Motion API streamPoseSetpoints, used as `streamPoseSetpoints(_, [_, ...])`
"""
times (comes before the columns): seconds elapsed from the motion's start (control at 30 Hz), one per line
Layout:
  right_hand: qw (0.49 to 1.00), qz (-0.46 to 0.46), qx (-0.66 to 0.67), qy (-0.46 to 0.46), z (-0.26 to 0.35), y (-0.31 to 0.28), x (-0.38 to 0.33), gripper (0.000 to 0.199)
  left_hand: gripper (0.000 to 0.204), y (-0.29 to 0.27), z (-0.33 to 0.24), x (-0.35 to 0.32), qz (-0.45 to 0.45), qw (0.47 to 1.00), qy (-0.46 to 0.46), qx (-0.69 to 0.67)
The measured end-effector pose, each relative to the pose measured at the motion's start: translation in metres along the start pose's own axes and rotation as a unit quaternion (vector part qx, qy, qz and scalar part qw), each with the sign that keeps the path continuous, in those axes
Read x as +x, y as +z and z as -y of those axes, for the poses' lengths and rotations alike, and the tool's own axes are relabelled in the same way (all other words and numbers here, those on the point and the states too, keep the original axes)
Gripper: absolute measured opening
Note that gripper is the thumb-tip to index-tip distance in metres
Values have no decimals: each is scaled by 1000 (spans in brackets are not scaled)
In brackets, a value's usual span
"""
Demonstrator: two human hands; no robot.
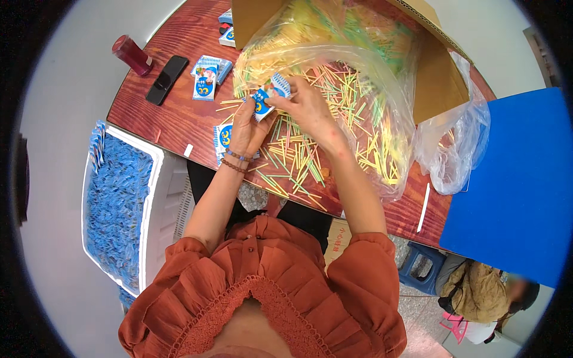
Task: The recorder is sorting and packaging small blue items and yellow sticks into a plastic bag at a workstation.
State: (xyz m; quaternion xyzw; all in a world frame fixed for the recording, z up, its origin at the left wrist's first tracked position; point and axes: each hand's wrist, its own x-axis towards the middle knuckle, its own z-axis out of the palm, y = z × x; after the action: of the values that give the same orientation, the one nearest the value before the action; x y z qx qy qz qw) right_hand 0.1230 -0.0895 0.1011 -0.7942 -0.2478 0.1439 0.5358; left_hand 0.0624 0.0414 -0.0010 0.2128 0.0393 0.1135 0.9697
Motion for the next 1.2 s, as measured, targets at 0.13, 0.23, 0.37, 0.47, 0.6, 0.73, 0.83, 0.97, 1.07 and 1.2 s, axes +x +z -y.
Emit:
streamPoseSetpoints(0.13, [979,27,201,3,-25,-3,12,16,34,7,-6,-6,4,1000,-4,-22])
streamPoseSetpoints(0.23, [987,47,151,-40,-29,-7,22,16,34,11,-12,-9,-6,1000,9,21])
streamPoseSetpoints(0.37, [987,61,138,-63,-18,3,28,14,27,2,-26,-10,1,996,-3,89])
streamPoseSetpoints(0.47, [987,94,128,-18,1,22,35,13,19,-6,-34,-16,-65,990,43,118])
streamPoseSetpoints(0.6, [991,85,83,-57,-23,49,55,13,18,-11,-44,-19,-122,981,79,128])
streamPoseSetpoints(0.73, [994,101,26,-32,-14,92,85,17,21,-34,-79,-23,-172,964,148,137])
streamPoseSetpoints(0.83, [994,92,-34,-46,-18,131,123,22,31,-64,-105,-18,-218,936,208,183])
streamPoseSetpoints(0.97, [989,49,-118,-75,-42,153,163,29,40,-66,-115,-12,-316,865,211,328])
streamPoseSetpoints(1.07, [980,55,-163,-96,-31,153,161,38,45,-81,-117,-5,-267,891,161,330])
streamPoseSetpoints(1.2, [980,-26,-134,-147,-36,117,123,34,43,-88,-114,5,-272,882,181,340])
